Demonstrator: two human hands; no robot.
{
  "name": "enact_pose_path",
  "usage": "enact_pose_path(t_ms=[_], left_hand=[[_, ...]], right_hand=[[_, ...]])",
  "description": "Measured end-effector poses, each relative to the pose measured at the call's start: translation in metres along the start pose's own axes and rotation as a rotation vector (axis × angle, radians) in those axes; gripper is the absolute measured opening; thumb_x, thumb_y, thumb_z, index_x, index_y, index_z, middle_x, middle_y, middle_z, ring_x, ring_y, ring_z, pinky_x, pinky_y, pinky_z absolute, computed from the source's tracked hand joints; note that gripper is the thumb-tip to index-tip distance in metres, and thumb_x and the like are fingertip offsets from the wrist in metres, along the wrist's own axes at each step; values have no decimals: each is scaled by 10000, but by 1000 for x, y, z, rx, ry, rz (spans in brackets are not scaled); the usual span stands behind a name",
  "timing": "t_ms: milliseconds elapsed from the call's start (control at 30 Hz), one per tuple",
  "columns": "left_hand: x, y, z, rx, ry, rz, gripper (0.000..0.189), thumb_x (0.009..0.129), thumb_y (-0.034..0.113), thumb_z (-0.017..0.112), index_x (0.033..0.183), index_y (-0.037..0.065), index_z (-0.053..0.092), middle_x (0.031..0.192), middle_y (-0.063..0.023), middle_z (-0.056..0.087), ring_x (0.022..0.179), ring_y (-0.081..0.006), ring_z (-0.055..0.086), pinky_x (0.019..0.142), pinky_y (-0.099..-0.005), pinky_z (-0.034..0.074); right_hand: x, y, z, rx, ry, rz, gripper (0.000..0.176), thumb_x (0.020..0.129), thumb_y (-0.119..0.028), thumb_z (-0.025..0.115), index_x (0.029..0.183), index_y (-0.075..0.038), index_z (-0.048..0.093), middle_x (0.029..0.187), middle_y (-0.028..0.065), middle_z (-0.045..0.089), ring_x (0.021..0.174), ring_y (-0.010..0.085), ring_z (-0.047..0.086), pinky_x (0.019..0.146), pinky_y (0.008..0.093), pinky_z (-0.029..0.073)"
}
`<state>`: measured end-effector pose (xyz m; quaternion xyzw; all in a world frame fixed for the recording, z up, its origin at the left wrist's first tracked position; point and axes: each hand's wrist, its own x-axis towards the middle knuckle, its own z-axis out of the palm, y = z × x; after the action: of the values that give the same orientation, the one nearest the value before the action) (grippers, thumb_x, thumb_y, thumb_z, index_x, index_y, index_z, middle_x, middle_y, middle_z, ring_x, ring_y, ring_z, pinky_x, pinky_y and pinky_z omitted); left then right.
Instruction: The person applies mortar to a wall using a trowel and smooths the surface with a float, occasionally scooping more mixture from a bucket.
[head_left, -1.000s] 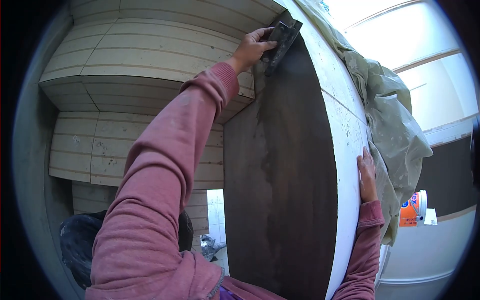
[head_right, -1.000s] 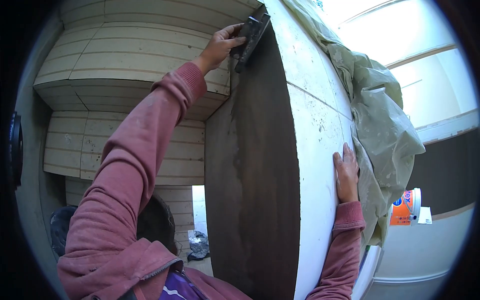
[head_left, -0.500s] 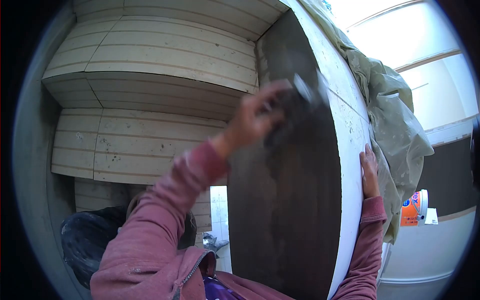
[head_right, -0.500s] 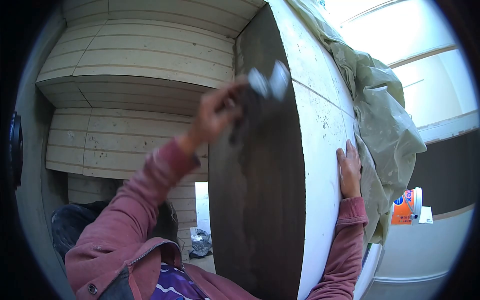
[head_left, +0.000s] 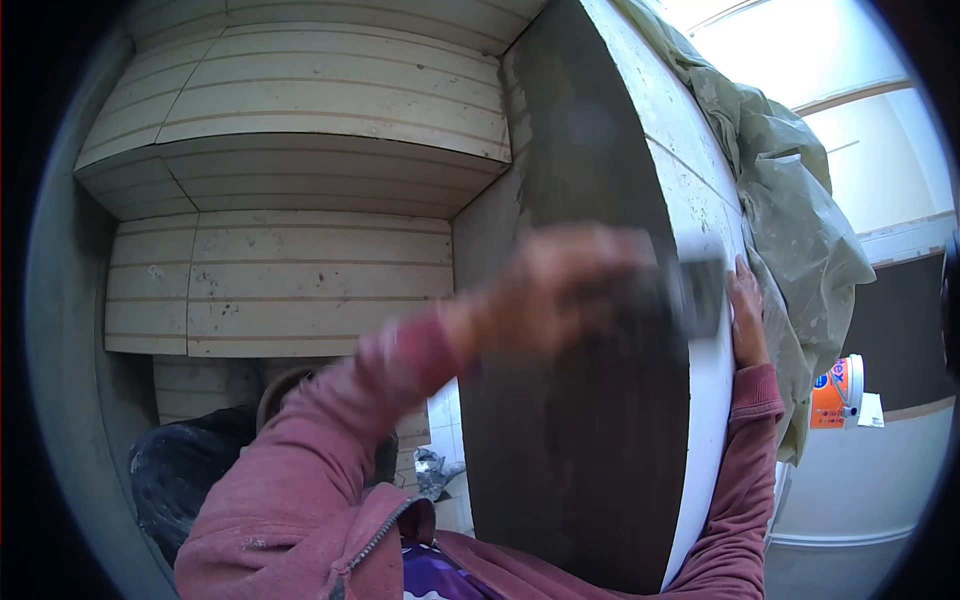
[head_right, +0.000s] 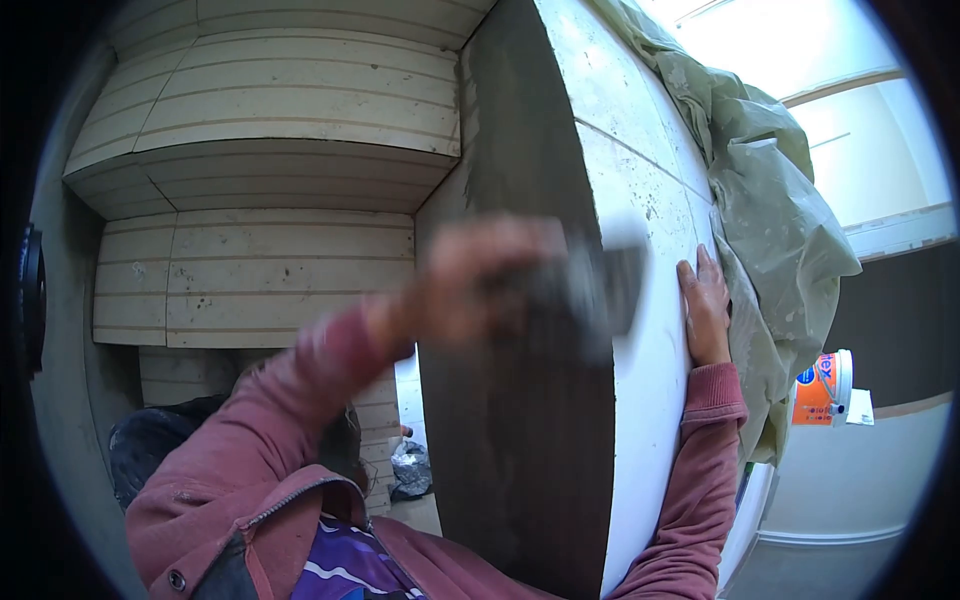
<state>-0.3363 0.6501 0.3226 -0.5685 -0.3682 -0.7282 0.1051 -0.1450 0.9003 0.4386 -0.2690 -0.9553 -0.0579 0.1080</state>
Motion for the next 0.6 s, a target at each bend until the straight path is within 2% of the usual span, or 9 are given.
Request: enact_pose_path(t_ms=[67,133,200,267,333,400,467,533,600], left_hand=[[-40,58,26,-322,-175,-56,518,676,125,662,1168,42,521,1133,-163,551,988,-331,564,830,-409,469],[-55,69,17,-435,-231,-148,512,708,115,645,1191,24,501,1123,-172,553,985,-328,566,845,-380,462],[-48,44,-9,-189,64,-255,465,772,100,606,1209,5,481,1095,-142,574,981,-258,574,856,-317,447],[-35,9,-29,-332,379,-518,429,822,98,577,1219,-22,465,1077,-98,578,983,-173,551,862,-269,426],[-10,-29,-55,-335,489,-644,444,828,104,586,1222,-47,450,1091,-79,564,974,-120,525,848,-251,425],[16,-73,-68,-385,576,-627,431,824,95,587,1205,-62,462,1061,-80,578,925,-107,544,816,-238,433],[42,-116,-73,-243,588,-499,427,799,148,615,1155,-62,508,995,-107,619,860,-130,585,765,-251,452],[67,-151,-75,-80,579,-508,428,778,183,632,1121,-54,537,960,-125,632,838,-156,601,749,-267,460],[79,-161,-63,84,566,-524,432,757,218,649,1086,-47,565,926,-143,645,816,-183,618,734,-282,467]], right_hand=[[-2,33,8,-275,28,-317,413,927,-236,408,1290,-38,407,1335,202,375,1253,359,312,1037,415,192],[0,21,6,-80,68,-183,371,923,-206,415,1276,-96,442,1331,204,381,1245,369,323,1029,424,215],[-2,27,6,-265,44,-294,349,920,-182,415,1260,-118,464,1332,203,381,1239,371,332,1025,427,228],[-2,19,3,-181,42,-252,347,920,-176,414,1260,-121,465,1334,201,380,1240,372,330,1026,428,227],[0,9,2,-102,35,-206,346,920,-171,412,1259,-124,467,1336,198,378,1240,373,328,1027,429,226],[-1,2,0,44,30,-13,383,924,-214,404,1280,-75,432,1348,195,361,1255,356,309,1035,417,213],[-2,-2,-8,-111,-32,-134,467,928,-279,386,1304,-3,373,1356,190,349,1273,333,283,1046,401,190],[-3,-23,-12,8,-50,96,550,927,-339,367,1316,47,320,1364,183,335,1286,313,260,1053,389,173],[-1,-15,-9,22,-45,105,547,927,-345,367,1322,30,322,1365,181,333,1284,315,263,1053,391,172]])
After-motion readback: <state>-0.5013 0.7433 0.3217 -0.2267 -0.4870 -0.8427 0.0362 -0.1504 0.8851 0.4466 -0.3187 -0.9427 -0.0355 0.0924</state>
